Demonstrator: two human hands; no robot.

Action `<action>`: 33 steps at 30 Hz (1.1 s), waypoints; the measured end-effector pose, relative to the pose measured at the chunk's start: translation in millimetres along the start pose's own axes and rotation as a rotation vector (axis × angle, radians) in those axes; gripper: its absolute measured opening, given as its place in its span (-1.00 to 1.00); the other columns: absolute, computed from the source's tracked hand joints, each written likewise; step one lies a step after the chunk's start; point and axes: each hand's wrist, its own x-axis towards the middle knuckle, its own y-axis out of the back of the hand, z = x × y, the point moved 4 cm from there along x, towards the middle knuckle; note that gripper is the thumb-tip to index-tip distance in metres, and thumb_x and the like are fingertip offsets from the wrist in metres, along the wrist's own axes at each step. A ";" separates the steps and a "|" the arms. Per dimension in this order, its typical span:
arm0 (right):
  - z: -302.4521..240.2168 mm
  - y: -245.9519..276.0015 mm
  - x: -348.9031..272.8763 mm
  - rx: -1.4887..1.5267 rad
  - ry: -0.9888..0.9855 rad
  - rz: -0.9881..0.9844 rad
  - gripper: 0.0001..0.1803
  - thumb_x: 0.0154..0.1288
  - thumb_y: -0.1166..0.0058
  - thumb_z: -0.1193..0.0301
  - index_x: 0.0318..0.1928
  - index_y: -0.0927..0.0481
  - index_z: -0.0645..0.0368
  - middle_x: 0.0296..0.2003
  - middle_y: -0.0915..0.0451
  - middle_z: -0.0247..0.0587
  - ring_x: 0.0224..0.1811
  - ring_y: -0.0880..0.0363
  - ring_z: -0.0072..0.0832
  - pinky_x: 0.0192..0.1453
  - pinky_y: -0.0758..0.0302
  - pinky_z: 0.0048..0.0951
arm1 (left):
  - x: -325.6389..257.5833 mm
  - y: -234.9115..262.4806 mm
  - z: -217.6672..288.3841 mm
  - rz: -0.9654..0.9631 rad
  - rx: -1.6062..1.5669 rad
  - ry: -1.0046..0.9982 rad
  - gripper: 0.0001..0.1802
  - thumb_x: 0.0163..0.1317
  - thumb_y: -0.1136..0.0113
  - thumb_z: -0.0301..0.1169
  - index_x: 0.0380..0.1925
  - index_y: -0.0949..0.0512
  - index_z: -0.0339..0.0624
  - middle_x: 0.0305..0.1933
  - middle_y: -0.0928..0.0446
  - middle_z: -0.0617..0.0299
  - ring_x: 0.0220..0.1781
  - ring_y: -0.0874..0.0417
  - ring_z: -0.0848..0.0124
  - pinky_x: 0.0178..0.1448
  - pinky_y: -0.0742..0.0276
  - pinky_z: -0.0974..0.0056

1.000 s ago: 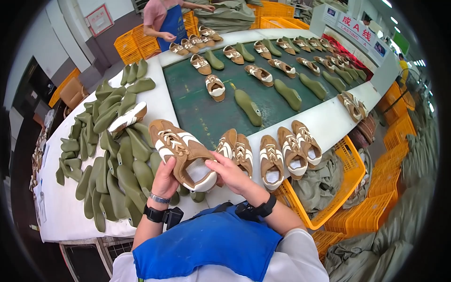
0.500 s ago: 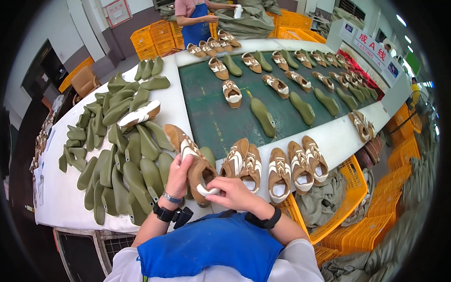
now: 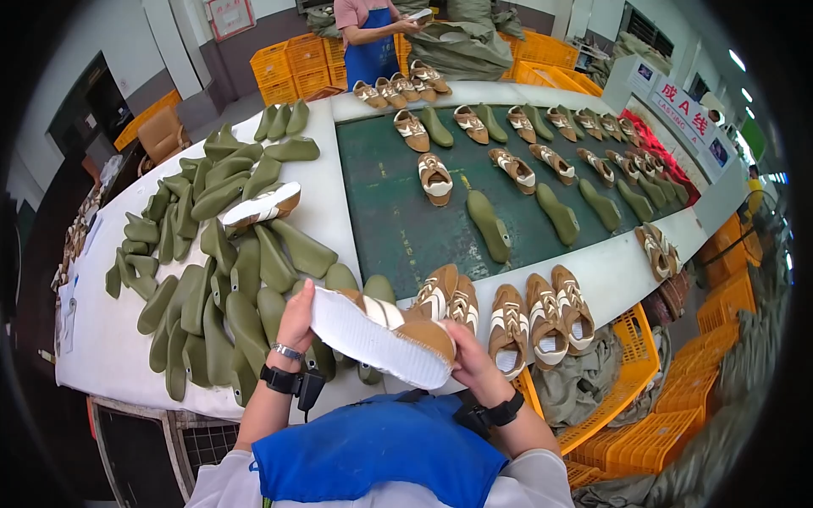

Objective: The recorder is organizing and inspecting shoe lasts and shoe uppers on a production line workbench.

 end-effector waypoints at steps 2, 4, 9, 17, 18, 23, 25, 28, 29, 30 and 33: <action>-24.2 -2.1 -5.0 0.032 0.137 0.267 -0.65 0.34 0.25 0.22 -0.10 -0.44 0.24 -0.32 -0.55 -0.28 -0.44 -0.51 -0.63 -0.40 -0.46 -0.65 | -2.1 3.5 -11.9 0.007 0.026 0.014 -0.65 0.30 0.06 -0.15 -0.32 -0.50 -0.24 -0.39 -0.54 0.28 -0.40 -0.52 0.56 -0.31 -0.44 0.41; -50.2 19.7 -16.7 0.106 0.298 0.301 -0.63 0.35 0.27 0.22 -0.09 -0.44 0.26 -0.19 -0.54 -0.21 -0.18 -0.54 -0.48 -0.14 -0.50 -0.53 | -8.9 7.2 -22.2 0.038 0.522 -0.115 -0.58 0.21 -0.01 -0.03 -0.27 -0.50 -0.20 -0.46 -0.57 0.19 -0.47 -0.58 0.43 -0.39 -0.48 0.30; -91.2 38.3 -42.7 0.189 0.560 0.595 -0.54 0.37 0.32 0.10 -0.20 -0.50 0.23 -0.65 -0.47 -0.45 -0.86 -0.03 -0.81 -0.81 -0.03 -0.77 | -63.0 -39.6 -63.6 -0.414 1.682 -0.189 -0.36 0.07 -0.06 -0.01 0.13 -0.22 0.00 -0.63 -0.51 -0.01 -0.59 -0.56 0.05 -0.51 -0.46 0.04; -79.5 86.5 -71.3 0.227 0.590 0.425 -0.45 0.36 0.35 0.09 0.08 -0.35 0.32 0.00 -0.46 -0.06 0.02 -0.47 -0.29 0.13 -0.39 -0.31 | 43.7 -47.4 -62.0 -0.269 1.529 -0.255 -0.56 0.04 -0.06 -0.21 -0.02 -0.37 0.06 -0.49 -0.55 -0.07 -0.37 -0.59 0.00 -0.23 -0.50 0.00; -77.2 89.1 -74.0 0.230 0.585 0.453 -0.44 0.36 0.35 0.09 0.09 -0.34 0.33 0.01 -0.46 -0.05 0.03 -0.46 -0.29 0.14 -0.38 -0.31 | 71.4 -47.6 -57.9 -0.248 1.459 -0.284 -0.58 0.03 -0.06 -0.22 -0.05 -0.39 0.06 -0.45 -0.56 -0.07 -0.33 -0.59 0.00 -0.19 -0.50 0.02; -69.6 83.3 -92.1 0.204 0.628 0.579 -0.54 0.35 0.29 0.16 0.00 -0.37 0.30 -0.19 -0.50 -0.18 -0.37 -0.32 -0.52 -0.30 -0.24 -0.51 | 155.2 -88.3 -73.7 -0.302 1.649 -0.282 -0.57 0.02 -0.10 -0.20 -0.05 -0.39 0.04 -0.38 -0.57 -0.06 -0.27 -0.59 0.01 -0.13 -0.49 0.03; -69.2 78.2 -100.8 0.205 0.658 0.735 -0.63 0.34 0.24 0.21 -0.11 -0.43 0.27 -0.39 -0.56 -0.32 -0.78 -0.20 -0.76 -0.75 -0.12 -0.71 | 184.7 -96.0 -88.2 -0.255 1.678 -0.278 -0.53 0.02 -0.12 -0.21 -0.02 -0.35 0.01 -0.32 -0.56 -0.09 -0.23 -0.58 -0.01 -0.10 -0.50 0.04; -72.8 70.1 -114.8 0.060 0.688 0.746 -0.69 0.30 0.19 0.23 -0.24 -0.43 0.25 -0.49 -0.51 -0.36 -0.78 -0.19 -0.76 -0.76 -0.07 -0.72 | 215.3 -110.7 -101.3 -0.204 1.688 -0.221 -0.48 0.02 -0.12 -0.22 0.03 -0.29 0.01 -0.29 -0.55 -0.13 -0.21 -0.57 -0.03 -0.08 -0.50 0.04; -73.0 70.0 -117.7 0.020 0.698 0.694 -0.71 0.29 0.16 0.23 -0.28 -0.42 0.23 -0.53 -0.48 -0.38 -0.78 -0.19 -0.77 -0.75 -0.06 -0.73 | 222.8 -113.7 -103.0 -0.214 1.676 -0.176 -0.45 0.02 -0.13 -0.23 0.05 -0.25 -0.01 -0.26 -0.54 -0.15 -0.19 -0.57 -0.04 -0.07 -0.49 0.03; -75.5 69.5 -116.7 -0.022 0.703 0.640 -0.72 0.27 0.14 0.23 -0.33 -0.41 0.21 -0.58 -0.45 -0.40 -0.78 -0.18 -0.78 -0.75 -0.05 -0.73 | 233.0 -118.8 -102.1 -0.221 1.676 -0.186 -0.45 0.02 -0.13 -0.23 0.05 -0.25 -0.01 -0.26 -0.54 -0.15 -0.19 -0.57 -0.04 -0.07 -0.49 0.03; -81.3 61.9 -113.0 -0.029 0.671 0.663 -0.74 0.25 0.10 0.23 -0.39 -0.39 0.19 -0.63 -0.40 -0.43 -0.77 -0.18 -0.79 -0.75 -0.01 -0.74 | 235.4 -125.9 -105.7 -0.236 1.640 -0.218 -0.42 0.02 -0.13 -0.20 0.05 -0.23 -0.10 -0.27 -0.53 -0.18 -0.18 -0.56 -0.06 -0.06 -0.48 0.03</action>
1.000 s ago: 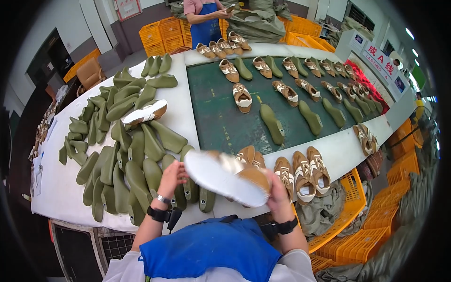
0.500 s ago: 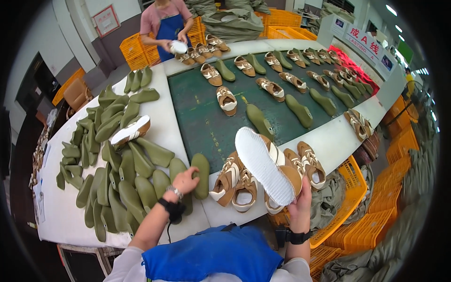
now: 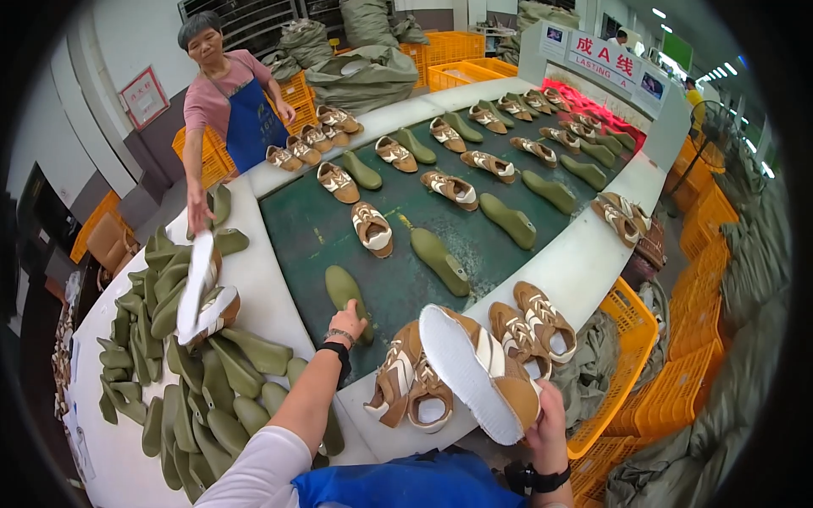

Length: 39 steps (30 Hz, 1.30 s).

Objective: The recorder is organizing and inspecting shoe lasts and shoe uppers on a production line workbench.

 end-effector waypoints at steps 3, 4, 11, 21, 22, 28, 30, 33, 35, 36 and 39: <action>-3.5 -17.2 10.7 -0.042 -0.055 -0.057 -0.76 0.25 0.10 0.24 -0.40 -0.39 0.17 -0.63 -0.37 -0.46 -0.76 -0.16 -0.80 -0.74 0.01 -0.75 | -2.9 -4.5 -4.0 -0.061 0.011 -0.046 -0.34 0.03 -0.14 -0.14 0.12 -0.17 -0.09 -0.26 -0.53 -0.20 -0.18 -0.56 -0.07 -0.07 -0.48 0.04; -3.4 -27.7 15.9 -0.047 -0.062 -0.101 -0.76 0.24 0.10 0.25 -0.39 -0.40 0.17 -0.62 -0.37 -0.46 -0.76 -0.16 -0.80 -0.74 0.00 -0.75 | -4.8 -5.8 -12.5 -0.053 0.011 -0.037 -0.34 0.03 -0.14 -0.14 0.12 -0.17 -0.09 -0.26 -0.53 -0.20 -0.18 -0.56 -0.07 -0.07 -0.48 0.04; -16.2 -110.9 74.5 -0.509 -0.069 -0.507 -0.79 0.19 -0.02 0.35 -0.24 -0.44 0.23 -0.57 -0.41 -0.43 -0.71 -0.25 -0.80 -0.70 -0.15 -0.75 | -75.1 48.8 -10.9 -0.149 -0.075 -0.248 -0.23 0.05 -0.16 -0.04 0.21 -0.12 -0.10 -0.28 -0.55 -0.13 -0.24 -0.58 -0.02 -0.16 -0.49 0.10; 170.2 -318.7 195.4 -1.398 0.348 -1.134 -0.61 -0.04 -0.12 0.23 -0.16 -0.53 0.12 -0.26 -0.57 -0.07 -0.22 -0.56 -0.22 -0.13 -0.48 -0.32 | -295.3 119.1 -51.8 -0.018 -0.278 -0.282 -0.41 0.04 -0.22 -0.25 0.09 -0.29 -0.13 -0.35 -0.55 0.06 -0.32 -0.60 0.13 -0.25 -0.51 0.20; 198.9 -334.5 202.9 -1.540 0.403 -1.141 -0.60 -0.07 -0.11 0.22 -0.17 -0.55 0.09 -0.22 -0.56 -0.04 -0.14 -0.53 -0.15 -0.05 -0.46 -0.29 | -315.4 114.3 -64.2 0.011 -0.314 -0.181 -0.41 0.03 -0.23 -0.25 0.08 -0.30 -0.13 -0.36 -0.55 0.06 -0.34 -0.59 0.11 -0.27 -0.51 0.18; 341.5 -351.7 231.8 -1.675 0.311 -0.988 -0.53 0.00 -0.07 0.43 0.02 -0.43 -0.02 0.02 -0.40 0.00 0.05 -0.40 -0.10 0.07 -0.39 -0.25 | -406.3 104.3 -104.1 -0.060 -0.667 0.570 -0.51 0.08 -0.20 -0.29 0.02 -0.40 -0.21 -0.03 -0.44 -0.16 -0.08 -0.51 0.03 -0.02 -0.44 0.15; 354.8 -356.2 222.5 -1.657 0.244 -0.990 -0.35 -0.01 -0.09 0.52 0.17 -0.27 -0.07 0.18 -0.13 0.11 0.18 -0.22 0.01 0.16 -0.33 -0.22 | -409.4 111.5 -120.9 0.099 -0.506 0.458 -0.48 0.01 -0.25 -0.32 0.01 -0.39 -0.21 -0.15 -0.50 -0.06 -0.16 -0.56 0.09 -0.09 -0.48 0.19; 355.7 -359.7 227.7 -1.557 0.349 -1.153 -0.37 0.08 -0.05 0.37 0.21 -0.21 -0.01 0.19 -0.15 0.16 0.09 -0.35 0.01 0.10 -0.38 -0.22 | -379.3 151.4 -156.2 0.381 -0.117 0.152 -0.43 -0.06 -0.27 -0.40 0.03 -0.36 -0.16 -0.24 -0.54 0.02 -0.18 -0.55 0.09 -0.10 -0.48 0.16; 347.0 -371.6 190.5 -1.461 0.035 -1.538 -0.33 0.08 -0.09 0.20 0.22 -0.20 0.02 0.07 -0.35 0.13 0.01 -0.43 0.00 0.06 -0.40 -0.22 | -337.7 194.5 -178.5 0.466 0.060 0.117 -0.40 -0.11 -0.26 -0.48 0.04 -0.35 -0.20 -0.09 -0.47 -0.05 -0.04 -0.46 0.04 0.04 -0.41 0.13; 317.3 -373.3 157.7 -1.423 -0.024 -1.669 -0.30 0.06 -0.11 0.15 0.21 -0.21 0.04 -0.01 -0.42 0.11 -0.02 -0.45 -0.02 0.04 -0.41 -0.23 | -309.5 208.7 -199.6 0.451 0.112 0.131 -0.37 -0.14 -0.25 -0.52 0.04 -0.34 -0.18 0.03 -0.38 -0.07 0.04 -0.40 0.02 0.10 -0.37 0.11; 266.6 -343.7 84.0 -0.978 -0.008 -2.068 -0.20 -0.02 -0.16 0.08 0.24 -0.17 -0.01 -0.03 -0.42 0.09 -0.05 -0.47 -0.07 0.00 -0.42 -0.24 | -211.0 244.1 -267.4 0.526 0.366 0.086 -0.19 -0.27 -0.22 -0.61 0.14 -0.24 -0.09 0.16 -0.21 -0.09 0.21 -0.23 -0.03 0.21 -0.27 0.08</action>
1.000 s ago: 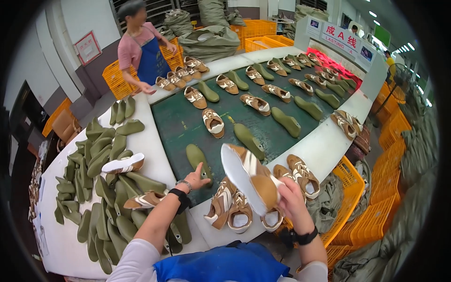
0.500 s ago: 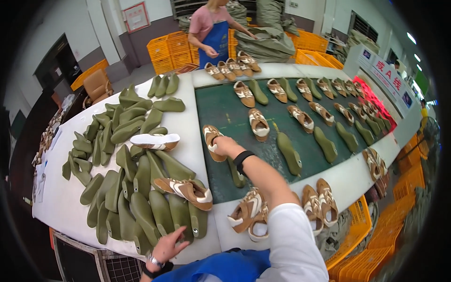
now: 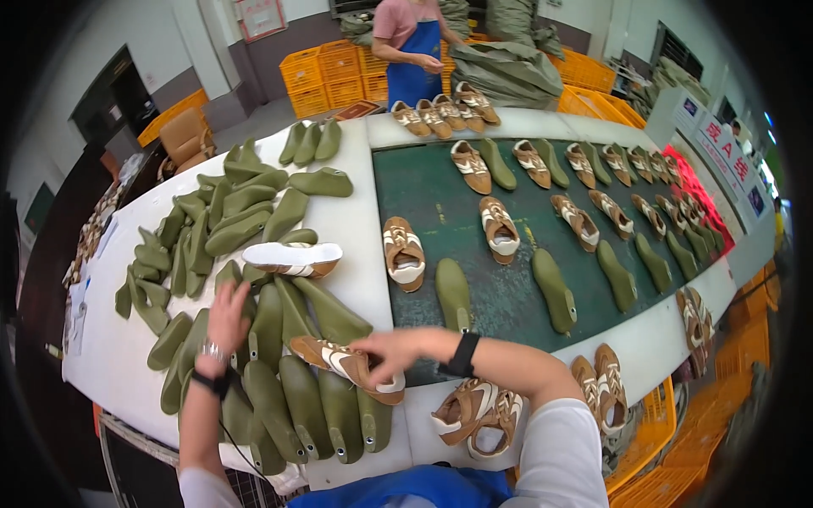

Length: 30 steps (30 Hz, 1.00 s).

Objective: The recorder is organizing and inspecting shoe lasts and shoe uppers on a production line workbench.

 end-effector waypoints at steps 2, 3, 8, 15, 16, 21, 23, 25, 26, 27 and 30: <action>-6.7 -29.7 -19.8 -0.200 -0.146 0.077 -0.10 -0.07 -0.21 0.17 0.29 -0.05 -0.11 0.01 -0.32 0.07 -0.07 -0.45 -0.07 0.01 -0.41 -0.25 | 54.1 -33.6 -27.3 0.037 0.238 -0.009 -0.34 -0.12 -0.04 -0.60 0.12 -0.31 0.00 0.21 -0.19 -0.05 0.26 -0.16 -0.01 0.18 -0.23 0.02; -4.8 -44.6 -18.4 -0.194 -0.151 0.098 -0.10 -0.07 -0.21 0.17 0.29 -0.05 -0.11 0.01 -0.32 0.07 -0.07 -0.45 -0.07 0.01 -0.41 -0.25 | 62.5 -59.6 -55.4 0.011 0.326 0.029 -0.36 -0.06 -0.02 -0.57 0.13 -0.30 0.09 0.24 -0.16 -0.02 0.28 -0.15 0.01 0.19 -0.20 -0.01; -20.7 -72.6 -25.9 -0.311 -0.124 0.158 -0.10 -0.01 -0.17 0.25 0.32 0.04 -0.18 0.13 -0.13 0.12 0.03 -0.33 0.02 0.08 -0.36 -0.17 | 86.6 -152.2 -105.3 -0.250 0.177 0.183 -0.79 0.16 0.13 -0.37 -0.27 -0.47 -0.12 -0.15 -0.46 -0.06 -0.17 -0.54 0.00 -0.14 -0.48 0.03; -30.8 -87.1 -33.8 -0.416 -0.195 0.333 -0.25 -0.02 -0.15 0.35 0.23 -0.15 -0.12 -0.27 -0.51 -0.04 -0.13 -0.45 -0.05 -0.26 -0.46 -0.14 | 82.8 -30.4 -48.1 0.197 -0.225 -0.047 -0.80 -0.05 -0.21 -0.48 -0.39 -0.44 -0.25 -0.41 -0.49 0.00 -0.32 -0.51 0.06 -0.22 -0.41 0.10; -42.0 -81.1 -48.0 -0.308 -0.179 0.416 -0.29 -0.01 -0.11 0.36 0.22 -0.17 -0.08 -0.27 -0.50 0.06 -0.22 -0.50 -0.05 -0.29 -0.46 -0.16 | 78.2 0.0 -35.7 0.248 -0.269 -0.095 -0.78 -0.04 -0.22 -0.48 -0.36 -0.45 -0.26 -0.41 -0.50 0.01 -0.34 -0.52 0.09 -0.24 -0.43 0.13; -112.2 -60.3 -172.0 -0.107 -0.250 0.812 -0.31 -0.03 -0.16 0.42 0.17 -0.22 0.04 -0.23 -0.51 0.07 -0.23 -0.51 -0.03 -0.21 -0.44 -0.15 | 18.8 119.6 2.0 0.291 -0.628 0.029 -0.79 0.07 -0.16 -0.51 -0.27 -0.47 -0.33 -0.39 -0.51 0.27 -0.38 -0.46 0.55 -0.26 -0.41 0.43; -127.9 -64.4 -224.9 -0.125 -0.328 1.002 -0.32 -0.03 -0.16 0.46 0.17 -0.23 0.07 -0.24 -0.52 0.06 -0.23 -0.51 -0.05 -0.19 -0.44 -0.17 | 11.7 126.4 17.0 0.180 -0.745 0.016 -0.79 0.07 -0.17 -0.51 -0.28 -0.47 -0.34 -0.38 -0.50 0.30 -0.37 -0.45 0.56 -0.25 -0.41 0.45; -130.9 -80.5 -269.0 -0.242 -0.535 1.094 -0.31 -0.03 -0.17 0.46 0.18 -0.24 0.05 -0.24 -0.51 0.00 -0.22 -0.49 -0.11 -0.15 -0.43 -0.22 | 12.2 115.6 38.0 -0.061 -0.942 -0.001 -0.77 0.04 -0.18 -0.50 -0.28 -0.48 -0.33 -0.35 -0.49 0.34 -0.34 -0.46 0.58 -0.23 -0.39 0.48; -129.0 -93.1 -285.2 -0.324 -0.649 1.113 -0.30 -0.02 -0.18 0.46 0.19 -0.24 0.03 -0.23 -0.50 -0.05 -0.20 -0.48 -0.15 -0.14 -0.42 -0.25 | 11.3 107.5 64.9 -0.205 -1.047 0.019 -0.76 0.03 -0.20 -0.49 -0.28 -0.49 -0.33 -0.36 -0.49 0.34 -0.34 -0.46 0.59 -0.24 -0.40 0.48; -130.6 -103.7 -296.4 -0.370 -0.710 1.124 -0.32 -0.04 -0.17 0.46 0.17 -0.27 0.03 -0.28 -0.50 -0.05 -0.22 -0.46 -0.14 -0.15 -0.41 -0.25 | 12.7 93.7 86.9 -0.291 -1.049 -0.019 -0.77 0.02 -0.20 -0.49 -0.29 -0.50 -0.33 -0.38 -0.49 0.34 -0.35 -0.47 0.58 -0.25 -0.40 0.48; -127.6 -136.4 -319.0 -0.451 -0.814 1.091 -0.35 -0.06 -0.15 0.45 0.14 -0.30 -0.02 -0.30 -0.49 -0.14 -0.22 -0.45 -0.15 -0.16 -0.42 -0.23 | 24.6 44.9 167.2 -0.564 -1.087 -0.251 -0.73 0.00 -0.23 -0.42 -0.28 -0.51 -0.31 -0.39 -0.50 0.37 -0.35 -0.46 0.58 -0.24 -0.41 0.45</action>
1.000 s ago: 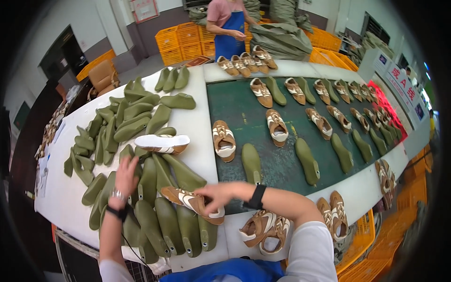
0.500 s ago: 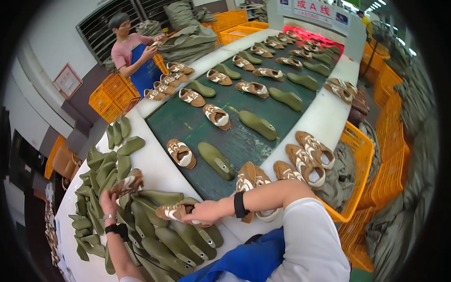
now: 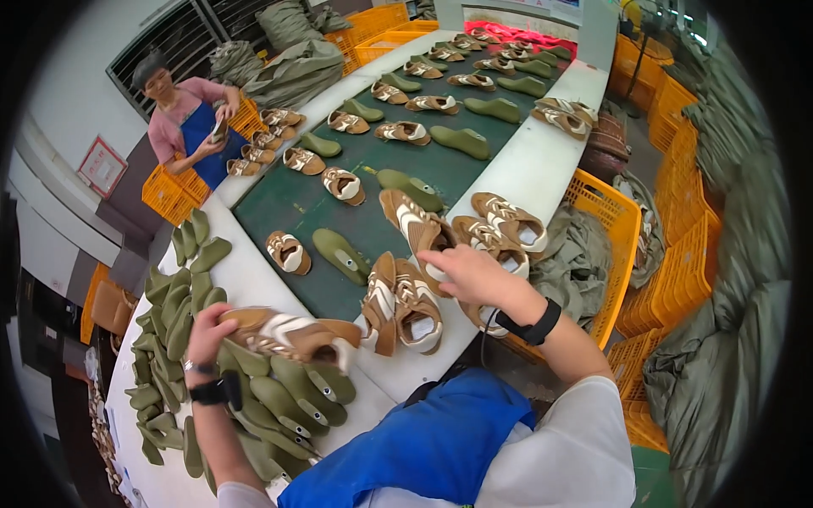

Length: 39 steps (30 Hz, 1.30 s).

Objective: The recorder is organizing and inspecting shoe lasts and shoe uppers on a production line workbench.

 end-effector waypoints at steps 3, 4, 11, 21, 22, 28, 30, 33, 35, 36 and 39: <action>8.6 -13.3 -24.7 -0.083 -0.025 -0.064 -0.40 -0.06 -0.16 0.42 0.10 -0.35 -0.05 -0.34 -0.49 -0.20 -0.19 -0.46 -0.20 -0.16 -0.45 -0.26 | 55.7 -91.8 23.8 -0.243 -0.102 0.018 -0.71 0.01 -0.24 -0.41 -0.24 -0.51 -0.28 -0.32 -0.52 0.36 -0.25 -0.48 0.57 -0.15 -0.43 0.44; 14.0 -25.8 -32.1 -0.097 -0.006 -0.066 -0.40 -0.07 -0.17 0.42 0.09 -0.36 -0.03 -0.32 -0.48 -0.23 -0.17 -0.44 -0.21 -0.15 -0.45 -0.28 | 75.0 -124.4 18.0 -0.290 -0.176 0.018 -0.63 0.03 -0.24 -0.39 -0.14 -0.47 -0.27 -0.20 -0.51 0.31 -0.15 -0.48 0.55 -0.05 -0.42 0.42; 26.1 -49.6 -71.5 0.037 0.084 0.137 -0.53 -0.03 -0.12 0.42 -0.01 -0.46 0.07 -0.04 -0.41 -0.10 0.02 -0.36 -0.14 0.08 -0.37 -0.25 | 98.1 -258.1 -78.9 0.040 0.155 -0.062 0.10 -0.12 -0.38 -0.12 0.27 0.13 -0.28 0.15 -0.22 -0.15 0.20 -0.28 0.11 0.24 -0.24 0.18; 145.4 -122.2 -147.8 0.623 -0.768 -0.145 -0.23 0.05 -0.10 0.18 0.26 -0.12 0.07 0.06 -0.38 0.05 0.06 -0.41 -0.18 -0.03 -0.45 -0.28 | 48.3 -274.5 -103.3 -0.144 -0.140 0.394 -0.04 0.06 -0.16 0.06 0.25 0.05 -0.31 0.20 -0.26 -0.06 0.22 -0.29 0.20 0.24 -0.19 0.26; 154.6 -128.3 -145.6 0.388 -0.674 -0.097 -0.30 0.03 -0.08 0.26 0.22 -0.19 0.07 -0.01 -0.44 0.09 0.01 -0.45 -0.14 -0.07 -0.47 -0.24 | 43.6 -274.1 -93.0 -0.113 -0.094 0.429 -0.08 0.07 -0.14 0.07 0.24 -0.01 -0.31 0.19 -0.26 -0.06 0.23 -0.29 0.20 0.25 -0.18 0.26; 135.8 -85.4 -114.3 0.018 -0.601 0.037 -0.74 -0.08 0.04 0.47 -0.29 -0.54 0.21 -0.37 -0.57 0.08 -0.26 -0.55 -0.06 -0.19 -0.48 -0.13 | 4.0 -265.1 -111.2 -0.004 0.095 0.193 -0.29 0.14 -0.09 0.02 0.13 -0.21 -0.26 -0.03 -0.44 0.02 -0.07 -0.50 0.36 -0.07 -0.42 0.34; 128.0 -71.0 -101.8 -0.047 -0.579 0.131 -0.82 -0.11 0.04 0.49 -0.41 -0.54 0.22 -0.46 -0.56 0.09 -0.34 -0.56 -0.05 -0.23 -0.48 -0.13 | -9.6 -273.1 -118.2 -0.002 0.025 0.203 -0.41 0.17 -0.10 -0.07 0.05 -0.25 -0.25 -0.27 -0.48 0.21 -0.41 -0.45 0.50 -0.36 -0.40 0.40; 117.9 -56.2 -76.1 -0.124 -0.545 0.224 -0.81 -0.11 0.04 0.50 -0.39 -0.51 0.23 -0.50 -0.54 0.10 -0.42 -0.56 -0.03 -0.32 -0.50 -0.11 | -24.2 -285.2 -98.1 0.001 -0.108 0.280 -0.54 0.20 -0.08 -0.12 -0.07 -0.27 -0.19 -0.47 -0.39 0.35 -0.59 -0.30 0.59 -0.52 -0.28 0.44; 120.1 -67.2 -62.4 -0.150 -0.576 0.160 -0.78 -0.03 0.07 0.48 -0.30 -0.50 0.23 -0.38 -0.53 0.10 -0.35 -0.55 -0.05 -0.27 -0.50 -0.13 | -31.5 -291.2 -83.4 -0.080 -0.220 0.384 -0.58 0.20 -0.09 -0.17 -0.08 -0.23 -0.14 -0.45 -0.37 0.36 -0.54 -0.30 0.60 -0.48 -0.29 0.45; 124.0 -75.8 -58.3 -0.153 -0.601 0.122 -0.76 0.00 0.08 0.47 -0.25 -0.49 0.22 -0.32 -0.52 0.10 -0.30 -0.55 -0.06 -0.23 -0.50 -0.15 | -32.5 -291.9 -81.1 -0.077 -0.225 0.384 -0.58 0.20 -0.09 -0.17 -0.08 -0.23 -0.14 -0.45 -0.37 0.36 -0.54 -0.30 0.60 -0.48 -0.29 0.45; 143.9 -102.8 -59.3 -0.094 -0.587 0.031 -0.73 0.07 0.10 0.44 -0.18 -0.49 0.19 -0.22 -0.50 0.07 -0.19 -0.52 -0.12 -0.13 -0.48 -0.19 | -33.0 -298.0 -55.7 -0.325 -0.531 0.590 -0.38 0.16 -0.17 -0.22 0.09 -0.06 -0.10 -0.20 -0.45 0.21 -0.23 -0.51 0.48 -0.21 -0.45 0.39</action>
